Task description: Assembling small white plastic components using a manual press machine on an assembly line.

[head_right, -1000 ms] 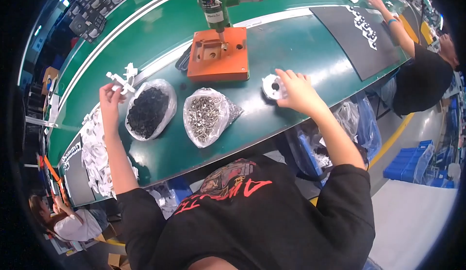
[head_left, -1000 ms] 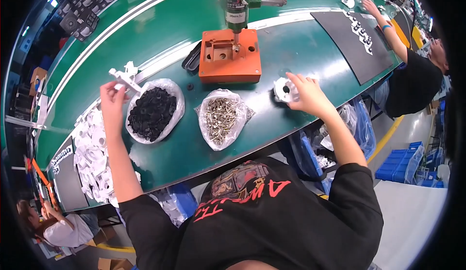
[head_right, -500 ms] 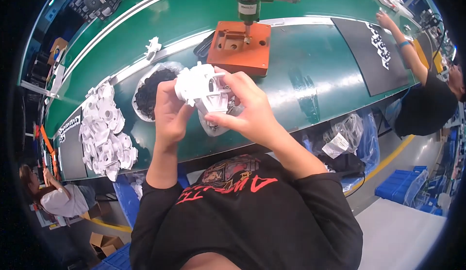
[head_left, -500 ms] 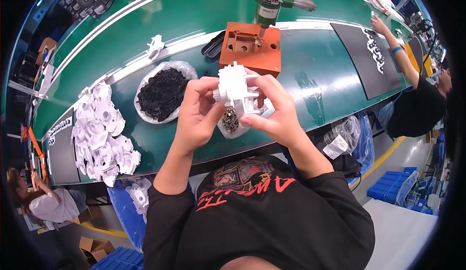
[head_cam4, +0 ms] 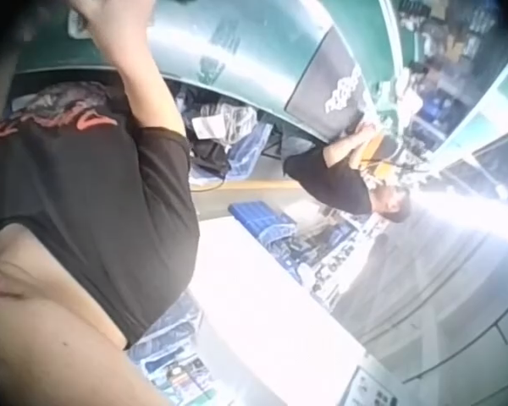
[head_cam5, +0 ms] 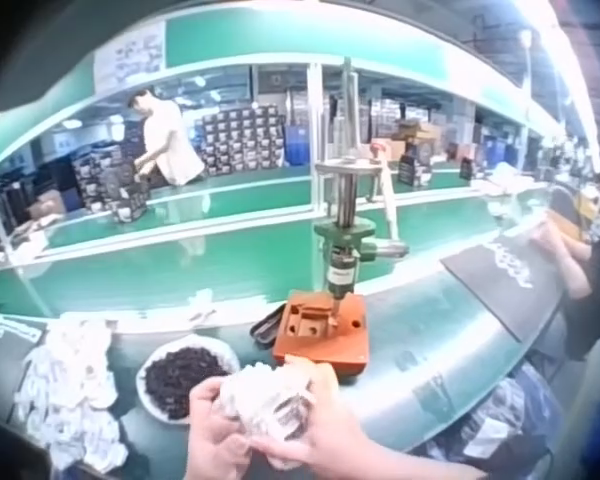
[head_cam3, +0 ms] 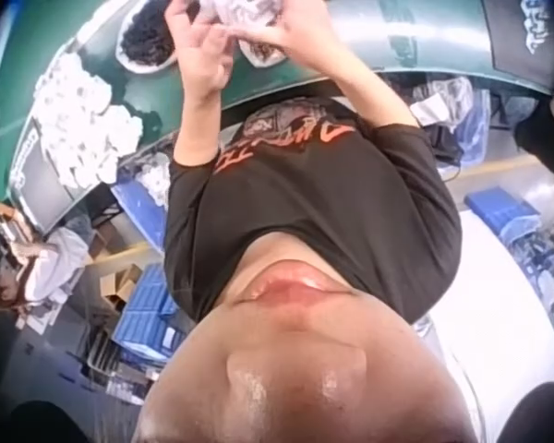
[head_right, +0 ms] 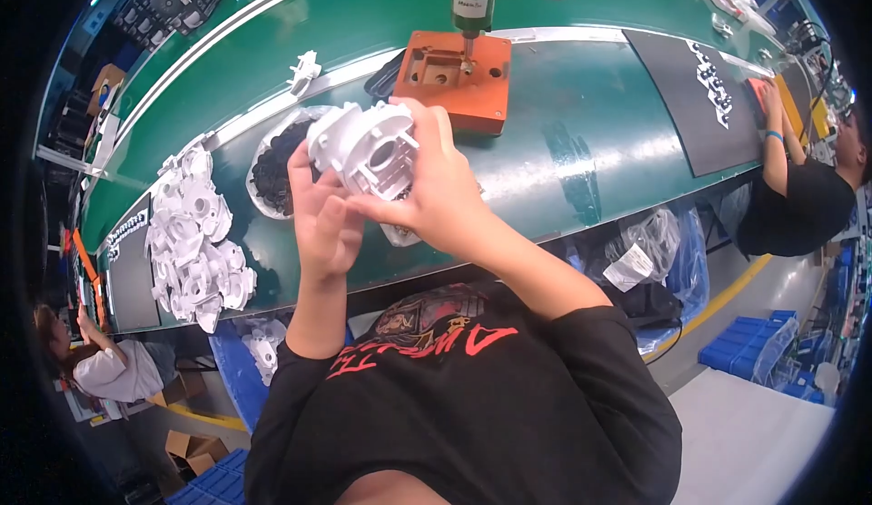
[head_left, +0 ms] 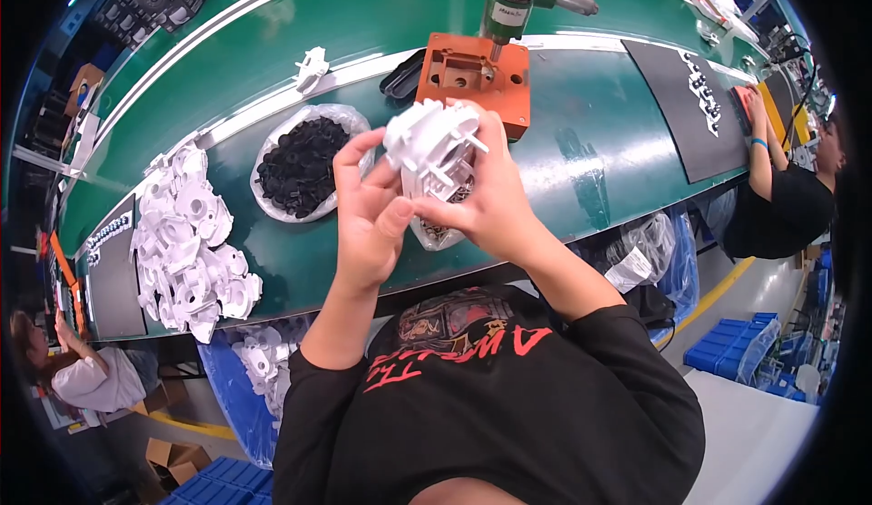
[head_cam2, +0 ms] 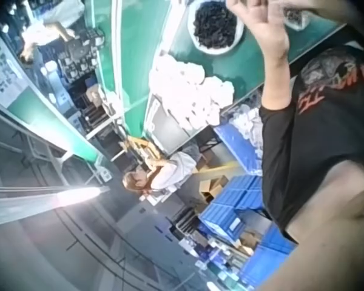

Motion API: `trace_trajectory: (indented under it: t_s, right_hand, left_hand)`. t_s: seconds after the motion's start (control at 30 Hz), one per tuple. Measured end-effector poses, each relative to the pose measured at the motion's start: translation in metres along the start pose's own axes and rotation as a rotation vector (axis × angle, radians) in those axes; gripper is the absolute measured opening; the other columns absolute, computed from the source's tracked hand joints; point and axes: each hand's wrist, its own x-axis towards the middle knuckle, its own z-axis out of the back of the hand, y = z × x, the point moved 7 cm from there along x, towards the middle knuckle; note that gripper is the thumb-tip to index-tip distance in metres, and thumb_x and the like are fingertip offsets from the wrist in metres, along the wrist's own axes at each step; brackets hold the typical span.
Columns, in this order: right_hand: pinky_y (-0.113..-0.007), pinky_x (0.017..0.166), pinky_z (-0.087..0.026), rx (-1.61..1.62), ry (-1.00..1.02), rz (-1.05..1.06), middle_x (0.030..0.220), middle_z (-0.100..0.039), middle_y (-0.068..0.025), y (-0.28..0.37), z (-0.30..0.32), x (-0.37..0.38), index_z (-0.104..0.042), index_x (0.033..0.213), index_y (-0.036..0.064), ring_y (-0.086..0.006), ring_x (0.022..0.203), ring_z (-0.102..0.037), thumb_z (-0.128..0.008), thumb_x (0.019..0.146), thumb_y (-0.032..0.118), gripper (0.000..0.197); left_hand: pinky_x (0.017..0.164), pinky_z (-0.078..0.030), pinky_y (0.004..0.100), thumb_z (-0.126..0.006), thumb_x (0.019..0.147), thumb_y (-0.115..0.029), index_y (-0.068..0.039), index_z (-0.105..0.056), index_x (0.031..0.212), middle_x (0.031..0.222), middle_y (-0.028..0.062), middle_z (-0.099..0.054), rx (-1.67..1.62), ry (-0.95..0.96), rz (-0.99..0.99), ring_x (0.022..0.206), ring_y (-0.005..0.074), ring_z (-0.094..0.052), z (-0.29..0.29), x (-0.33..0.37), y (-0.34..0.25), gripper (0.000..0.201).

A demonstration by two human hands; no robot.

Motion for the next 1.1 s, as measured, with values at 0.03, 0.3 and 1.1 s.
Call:
trace_trajectory:
  t_s: [0.03, 0.3, 1.1]
  right_hand:
    - [-0.036, 0.089, -0.044, -0.012, 0.006, -0.041, 0.12, -0.046, -0.015, -0.001, -0.001, 0.002, -0.029, 0.133, 0.0027, -0.0272, 0.108, -0.052, -0.08, 0.066, 0.033, 0.09]
    - [-0.034, 0.088, -0.041, 0.183, 0.29, -0.013, 0.121, -0.044, -0.0154, -0.013, -0.003, 0.009, -0.026, 0.134, -0.0009, -0.027, 0.106, -0.05, -0.056, 0.084, 0.032, 0.067]
    - [-0.037, 0.073, -0.043, -0.546, 0.164, 0.242, 0.079, -0.053, -0.0058, -0.027, -0.015, -0.019, -0.057, 0.081, 0.008, -0.0256, 0.081, -0.052, -0.068, 0.068, 0.008, 0.017]
  left_hand:
    - [0.092, -0.041, 0.0311, -0.062, 0.087, -0.016, -0.006, -0.022, 0.13, 0.12, 0.0195, -0.051, 0.036, -0.017, 0.009, 0.107, 0.0206, -0.053, 0.001, -0.003, 0.002, 0.059]
    - [0.071, -0.045, 0.0233, -0.059, 0.089, -0.007, -0.002, -0.04, 0.1, 0.092, 0.0073, -0.056, 0.486, -0.104, -0.174, 0.081, 0.0096, -0.055, 0.015, 0.004, -0.013, 0.023]
    - [0.089, -0.043, 0.0426, -0.051, 0.082, -0.008, 0.002, -0.054, 0.101, 0.096, 0.019, -0.058, 1.676, 0.496, -0.603, 0.091, 0.0367, -0.056, 0.008, 0.135, 0.118, 0.022]
